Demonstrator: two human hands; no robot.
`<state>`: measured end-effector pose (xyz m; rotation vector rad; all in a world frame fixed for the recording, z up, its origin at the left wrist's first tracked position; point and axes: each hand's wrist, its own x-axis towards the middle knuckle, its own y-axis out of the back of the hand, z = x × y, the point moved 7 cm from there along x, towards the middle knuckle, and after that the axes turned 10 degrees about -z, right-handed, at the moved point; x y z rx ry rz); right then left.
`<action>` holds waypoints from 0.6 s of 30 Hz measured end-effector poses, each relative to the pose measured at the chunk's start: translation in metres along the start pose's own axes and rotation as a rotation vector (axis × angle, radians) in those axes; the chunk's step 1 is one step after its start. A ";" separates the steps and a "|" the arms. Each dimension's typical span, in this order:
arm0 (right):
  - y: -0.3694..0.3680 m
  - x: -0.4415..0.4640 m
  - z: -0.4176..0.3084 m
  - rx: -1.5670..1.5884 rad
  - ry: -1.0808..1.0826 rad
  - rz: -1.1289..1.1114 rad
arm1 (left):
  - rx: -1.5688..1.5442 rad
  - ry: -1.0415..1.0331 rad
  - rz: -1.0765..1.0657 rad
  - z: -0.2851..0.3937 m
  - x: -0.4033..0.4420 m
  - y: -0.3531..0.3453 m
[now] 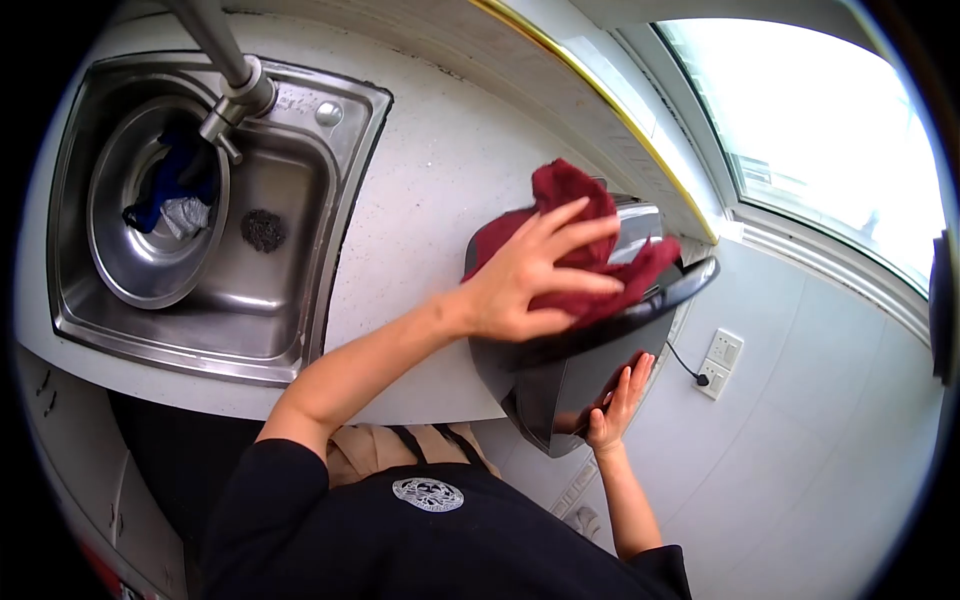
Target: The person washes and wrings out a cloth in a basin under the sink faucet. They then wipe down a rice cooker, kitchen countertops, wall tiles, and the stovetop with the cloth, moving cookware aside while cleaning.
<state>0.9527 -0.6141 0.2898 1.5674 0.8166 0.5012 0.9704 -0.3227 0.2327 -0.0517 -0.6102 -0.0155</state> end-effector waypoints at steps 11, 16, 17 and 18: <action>0.001 -0.001 0.011 0.038 -0.062 -0.009 | 0.081 0.140 -0.054 -0.020 0.032 0.018; 0.001 -0.003 0.015 0.036 -0.081 -0.008 | -0.252 0.400 -0.243 -0.114 0.106 0.007; 0.001 -0.002 0.016 0.038 -0.087 -0.007 | -0.233 0.457 -0.327 -0.134 0.116 -0.004; 0.002 -0.004 0.015 0.040 -0.092 -0.011 | -0.224 0.708 -0.503 -0.142 0.122 -0.010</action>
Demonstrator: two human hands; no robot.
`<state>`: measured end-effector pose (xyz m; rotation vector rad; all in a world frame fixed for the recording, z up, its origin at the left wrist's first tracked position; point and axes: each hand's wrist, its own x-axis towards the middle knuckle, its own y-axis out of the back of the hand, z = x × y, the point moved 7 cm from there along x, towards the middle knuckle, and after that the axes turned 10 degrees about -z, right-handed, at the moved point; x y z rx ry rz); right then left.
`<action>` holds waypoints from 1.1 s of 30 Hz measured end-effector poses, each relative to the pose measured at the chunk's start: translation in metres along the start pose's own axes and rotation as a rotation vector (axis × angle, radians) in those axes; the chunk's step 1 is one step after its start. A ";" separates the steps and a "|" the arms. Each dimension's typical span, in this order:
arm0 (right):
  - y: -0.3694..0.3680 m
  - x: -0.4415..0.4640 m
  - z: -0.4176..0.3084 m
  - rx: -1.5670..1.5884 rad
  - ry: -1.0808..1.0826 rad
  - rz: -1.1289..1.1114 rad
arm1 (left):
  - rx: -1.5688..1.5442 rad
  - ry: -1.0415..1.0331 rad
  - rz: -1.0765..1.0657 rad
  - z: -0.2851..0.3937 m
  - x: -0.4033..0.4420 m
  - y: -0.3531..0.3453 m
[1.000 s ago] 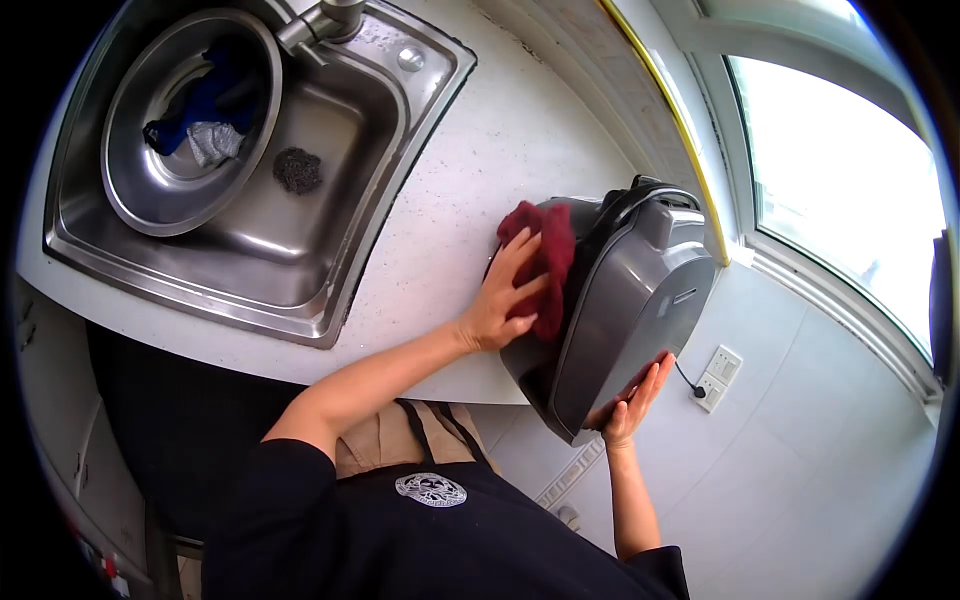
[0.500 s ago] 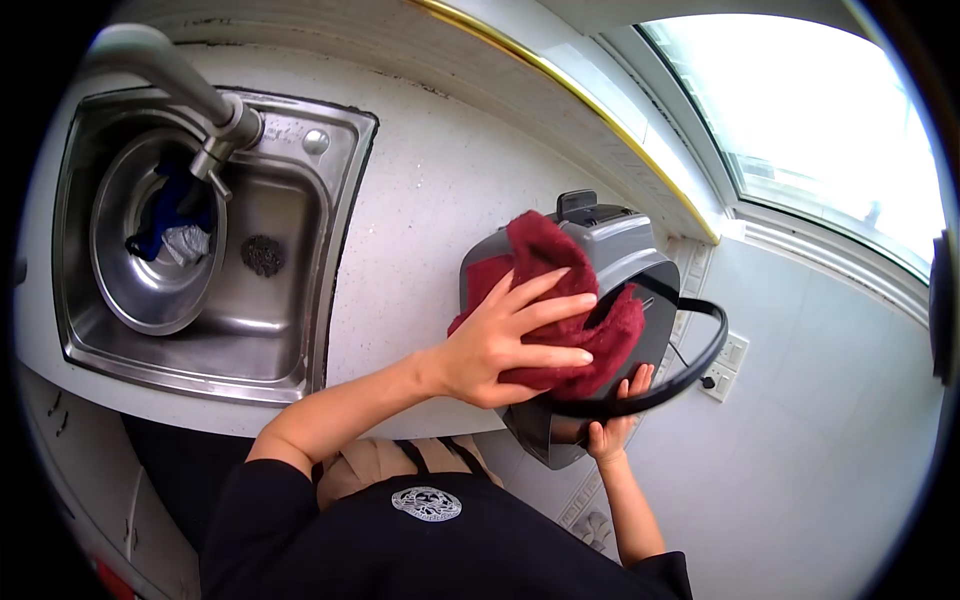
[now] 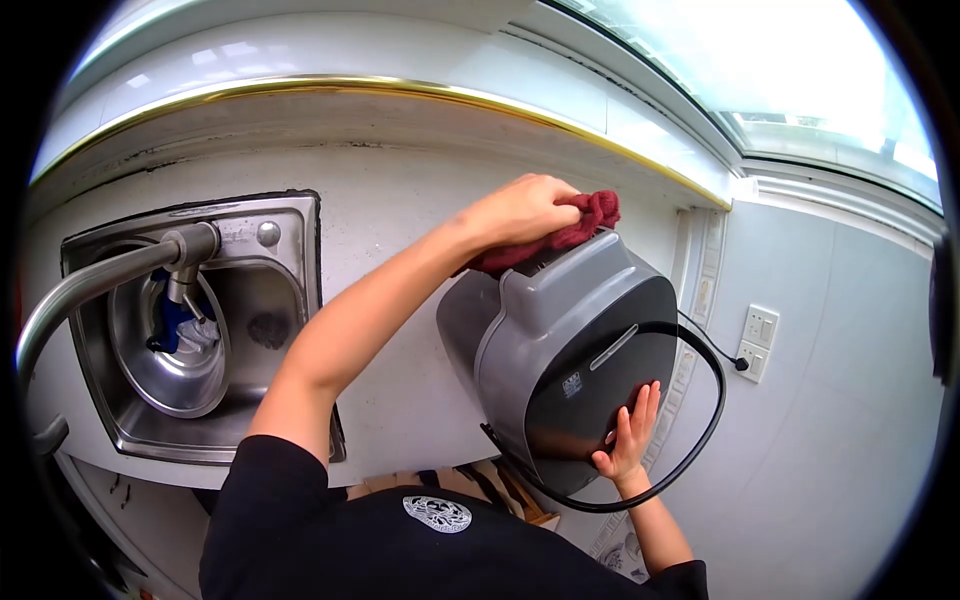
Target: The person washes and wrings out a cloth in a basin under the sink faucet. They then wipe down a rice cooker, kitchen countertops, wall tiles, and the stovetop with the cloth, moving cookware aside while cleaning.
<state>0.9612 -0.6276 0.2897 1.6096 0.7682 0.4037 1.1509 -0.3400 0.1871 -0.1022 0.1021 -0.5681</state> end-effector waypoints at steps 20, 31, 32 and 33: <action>-0.001 0.000 0.005 0.021 0.001 0.019 | 0.464 -0.127 0.213 0.018 0.004 0.005; 0.001 0.001 0.004 0.020 -0.013 0.003 | 0.613 -0.399 0.549 0.061 -0.158 -0.072; 0.001 0.003 0.004 0.017 -0.015 0.012 | 0.699 -0.405 0.568 0.074 -0.153 -0.073; 0.000 0.005 0.004 0.015 -0.017 0.017 | 0.674 -0.397 0.517 0.085 -0.136 -0.075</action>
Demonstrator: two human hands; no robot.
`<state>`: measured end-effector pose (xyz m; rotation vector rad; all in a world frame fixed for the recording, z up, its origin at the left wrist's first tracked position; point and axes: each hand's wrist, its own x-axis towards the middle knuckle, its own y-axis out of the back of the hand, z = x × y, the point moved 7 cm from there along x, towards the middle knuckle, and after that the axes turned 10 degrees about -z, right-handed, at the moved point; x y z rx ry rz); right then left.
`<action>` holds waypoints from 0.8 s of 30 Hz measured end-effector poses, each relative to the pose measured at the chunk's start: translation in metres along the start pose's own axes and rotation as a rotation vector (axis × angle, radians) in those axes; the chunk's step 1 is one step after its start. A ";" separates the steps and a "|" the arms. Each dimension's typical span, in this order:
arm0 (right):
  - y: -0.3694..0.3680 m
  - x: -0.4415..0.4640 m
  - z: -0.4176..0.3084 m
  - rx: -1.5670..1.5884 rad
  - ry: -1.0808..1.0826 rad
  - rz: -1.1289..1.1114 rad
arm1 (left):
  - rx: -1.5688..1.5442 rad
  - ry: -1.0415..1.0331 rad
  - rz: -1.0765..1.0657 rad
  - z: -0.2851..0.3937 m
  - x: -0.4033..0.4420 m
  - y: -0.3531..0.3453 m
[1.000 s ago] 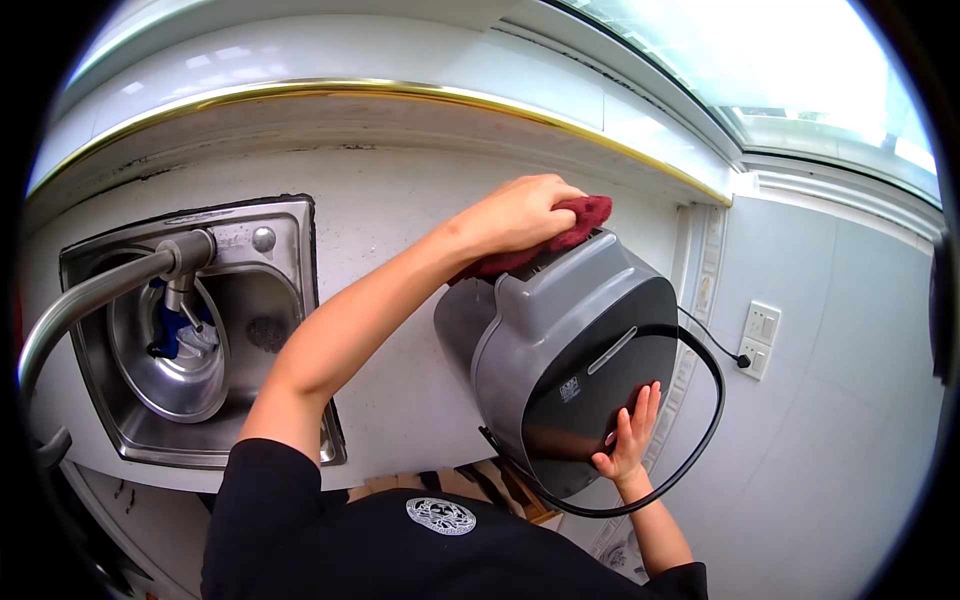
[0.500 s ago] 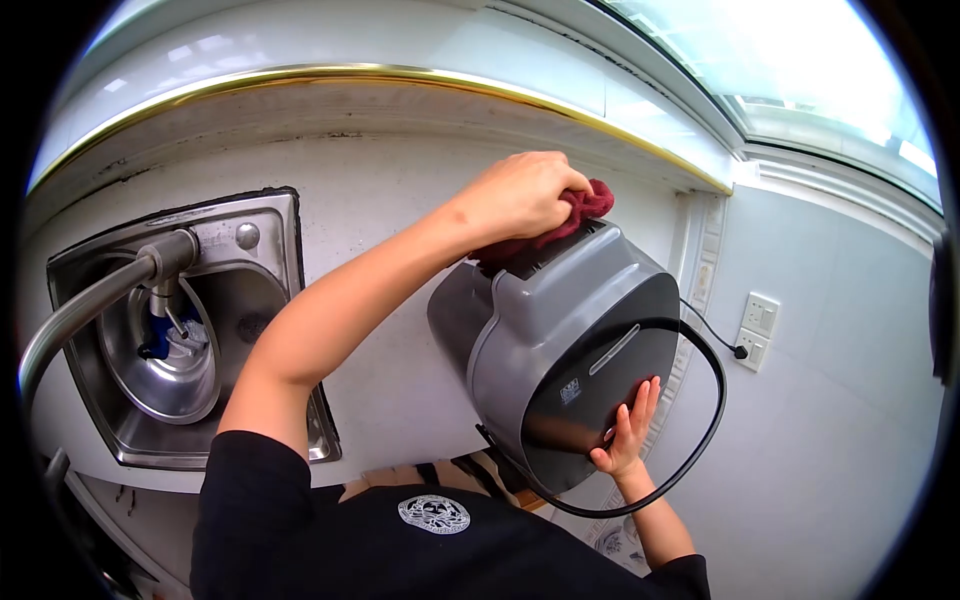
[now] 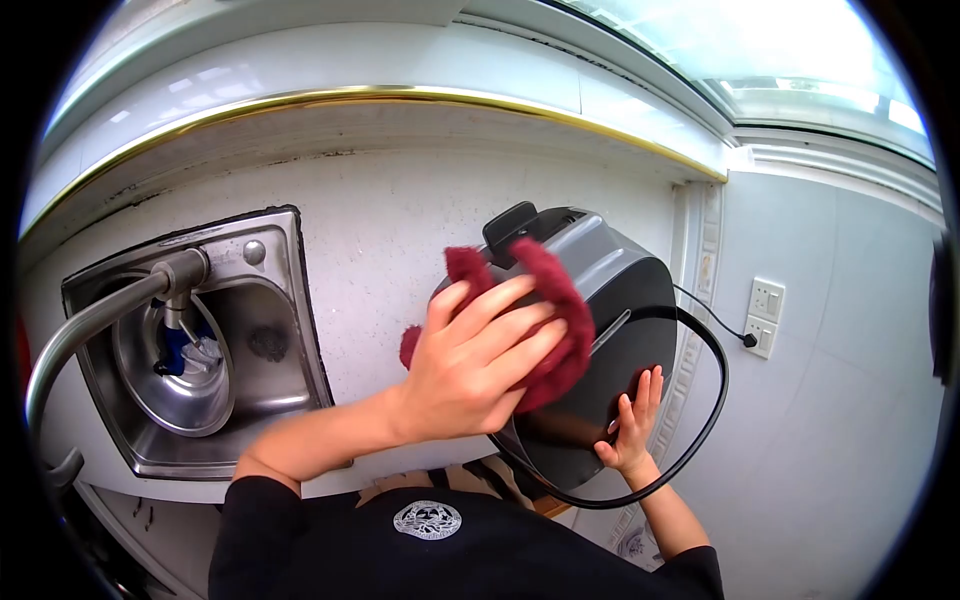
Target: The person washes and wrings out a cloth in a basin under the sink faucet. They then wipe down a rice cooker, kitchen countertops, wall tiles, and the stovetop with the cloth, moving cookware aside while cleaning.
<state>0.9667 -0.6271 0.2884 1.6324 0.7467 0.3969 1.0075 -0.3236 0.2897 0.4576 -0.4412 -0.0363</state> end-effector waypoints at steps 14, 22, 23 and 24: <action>0.006 0.002 -0.005 -0.001 0.008 0.029 | 0.271 -0.034 -0.189 -0.008 0.063 -0.027; 0.005 0.002 -0.005 0.013 0.019 0.041 | 0.267 -0.037 -0.109 -0.002 0.017 -0.007; 0.005 0.003 -0.005 0.009 0.023 0.042 | 0.316 -0.084 -0.152 -0.005 0.037 -0.014; 0.005 0.004 -0.006 0.010 0.009 0.041 | 0.357 -0.139 -0.193 -0.007 0.056 -0.022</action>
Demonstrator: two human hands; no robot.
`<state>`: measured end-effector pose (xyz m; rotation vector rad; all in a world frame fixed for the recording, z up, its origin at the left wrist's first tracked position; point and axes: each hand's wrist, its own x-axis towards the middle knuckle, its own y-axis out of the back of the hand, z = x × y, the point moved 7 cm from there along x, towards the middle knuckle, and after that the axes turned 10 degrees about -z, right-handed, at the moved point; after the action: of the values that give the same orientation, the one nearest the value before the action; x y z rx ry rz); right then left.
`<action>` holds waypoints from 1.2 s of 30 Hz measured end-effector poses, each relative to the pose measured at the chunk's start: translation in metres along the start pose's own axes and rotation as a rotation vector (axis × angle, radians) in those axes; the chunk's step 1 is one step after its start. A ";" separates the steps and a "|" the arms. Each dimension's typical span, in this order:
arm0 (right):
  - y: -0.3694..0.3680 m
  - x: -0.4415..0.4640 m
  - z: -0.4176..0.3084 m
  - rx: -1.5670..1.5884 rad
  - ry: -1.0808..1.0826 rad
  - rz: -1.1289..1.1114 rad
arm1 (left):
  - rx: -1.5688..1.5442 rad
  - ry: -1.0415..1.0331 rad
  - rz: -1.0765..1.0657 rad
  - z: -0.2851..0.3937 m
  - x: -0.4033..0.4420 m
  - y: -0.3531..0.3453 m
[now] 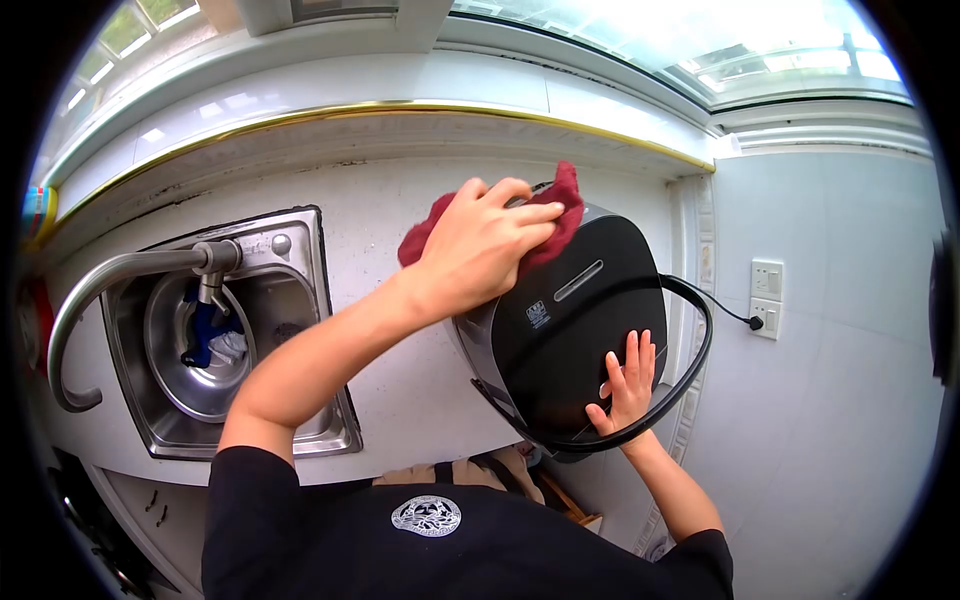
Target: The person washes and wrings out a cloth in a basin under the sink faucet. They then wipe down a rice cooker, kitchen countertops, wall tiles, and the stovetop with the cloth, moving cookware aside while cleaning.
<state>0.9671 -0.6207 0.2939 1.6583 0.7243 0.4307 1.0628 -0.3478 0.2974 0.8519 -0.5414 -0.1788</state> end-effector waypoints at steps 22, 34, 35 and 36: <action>0.001 0.003 0.001 -0.006 -0.067 -0.002 | 0.052 -0.460 -0.163 0.101 0.010 -0.035; 0.008 0.005 0.002 0.020 -0.074 0.026 | 0.017 -0.423 -0.192 0.062 0.121 -0.064; 0.008 0.004 0.002 0.027 -0.079 0.023 | 0.037 -0.437 -0.199 0.056 0.110 -0.054; 0.008 0.004 0.003 0.037 -0.077 0.044 | 0.059 -0.432 -0.215 0.052 0.098 -0.046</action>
<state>0.9737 -0.6209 0.3011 1.7189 0.6439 0.3843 1.1224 -0.4474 0.3282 0.9332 -0.8614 -0.5542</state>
